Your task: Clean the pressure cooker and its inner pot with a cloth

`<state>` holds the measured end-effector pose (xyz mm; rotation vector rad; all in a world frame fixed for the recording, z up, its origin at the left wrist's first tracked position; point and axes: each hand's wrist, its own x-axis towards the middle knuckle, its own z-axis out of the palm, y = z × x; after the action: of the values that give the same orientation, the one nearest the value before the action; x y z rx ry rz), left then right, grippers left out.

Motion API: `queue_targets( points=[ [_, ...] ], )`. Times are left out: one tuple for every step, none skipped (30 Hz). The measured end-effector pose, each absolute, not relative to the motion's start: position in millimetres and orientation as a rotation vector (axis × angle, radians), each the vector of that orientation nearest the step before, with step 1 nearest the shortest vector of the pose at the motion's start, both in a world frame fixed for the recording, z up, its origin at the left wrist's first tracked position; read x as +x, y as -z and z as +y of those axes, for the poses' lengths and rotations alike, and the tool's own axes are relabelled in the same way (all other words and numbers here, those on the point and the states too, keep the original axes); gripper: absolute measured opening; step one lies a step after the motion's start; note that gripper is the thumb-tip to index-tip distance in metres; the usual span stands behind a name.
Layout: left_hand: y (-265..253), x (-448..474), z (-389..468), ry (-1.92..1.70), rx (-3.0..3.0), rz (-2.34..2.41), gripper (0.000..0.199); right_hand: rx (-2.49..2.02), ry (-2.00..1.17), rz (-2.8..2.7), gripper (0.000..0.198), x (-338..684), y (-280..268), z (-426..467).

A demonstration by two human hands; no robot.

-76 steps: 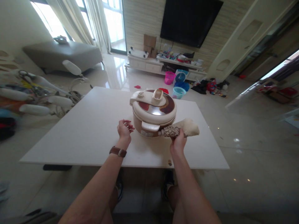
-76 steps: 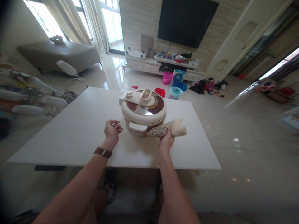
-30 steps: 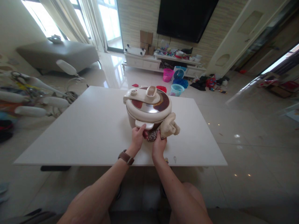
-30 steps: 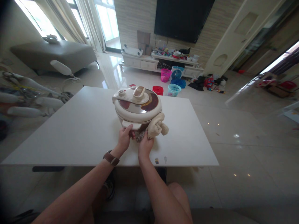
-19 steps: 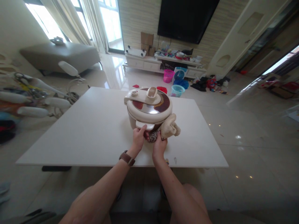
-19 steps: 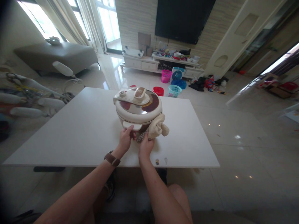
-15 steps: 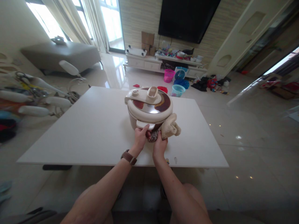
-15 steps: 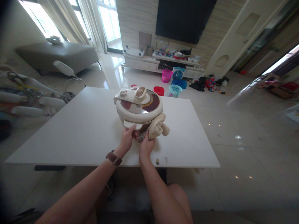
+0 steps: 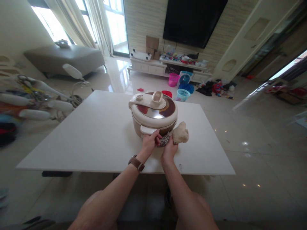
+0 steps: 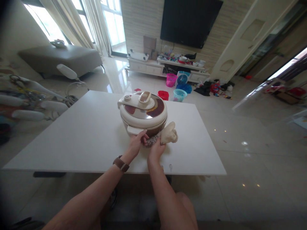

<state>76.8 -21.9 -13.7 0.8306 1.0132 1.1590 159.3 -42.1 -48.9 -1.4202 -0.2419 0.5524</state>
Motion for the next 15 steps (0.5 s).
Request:
queue_targets(
  points=[
    [14,76,-22,-1.158,0.830,1.010,0.049,-1.417,-0.540,-0.191,0.045,167,51,-38],
    [14,75,-22,-1.155,0.830,1.008,0.048,-1.411,-0.536,-0.142,0.043,174,53,-34],
    [14,73,-22,-1.154,0.830,1.007,0.048,-1.401,-0.539,-0.102,0.042,182,55,-30],
    [15,70,-22,-1.156,0.831,1.008,0.048,-1.389,-0.538,-0.069,0.040,189,57,-27],
    [15,66,-22,-1.162,0.834,1.011,0.047,-1.375,-0.534,-0.051,0.039,195,58,-25],
    [16,60,-22,-1.168,0.839,1.014,0.046,-1.361,-0.524,-0.048,0.038,200,60,-24],
    [16,54,-22,-1.173,0.843,1.015,0.044,-1.349,-0.510,-0.058,0.037,204,62,-23],
    [17,46,-21,-1.177,0.848,1.013,0.043,-1.343,-0.496,-0.078,0.035,207,63,-23],
    [17,36,-21,-1.178,0.853,1.008,0.041,-1.342,-0.484,-0.101,0.033,209,65,-23],
    [18,26,-20,-1.178,0.859,1.002,0.040,-1.343,-0.473,-0.119,0.032,211,67,-23],
    [18,14,-18,-1.176,0.863,0.999,0.039,-1.343,-0.466,-0.127,0.031,212,68,-23],
    [18,3,-16,-1.175,0.866,0.999,0.039,-1.339,-0.462,-0.122,0.032,213,69,-22],
    [18,-10,-14,-1.181,0.864,1.008,0.039,-1.333,-0.463,-0.109,0.033,213,70,-22],
    [18,-22,-12,-1.193,0.858,1.019,0.039,-1.328,-0.469,-0.092,0.033,213,70,-22],
    [18,-33,-9,-1.217,0.844,1.025,0.039,-1.325,-0.482,-0.079,0.034,213,70,-22]
  ],
)
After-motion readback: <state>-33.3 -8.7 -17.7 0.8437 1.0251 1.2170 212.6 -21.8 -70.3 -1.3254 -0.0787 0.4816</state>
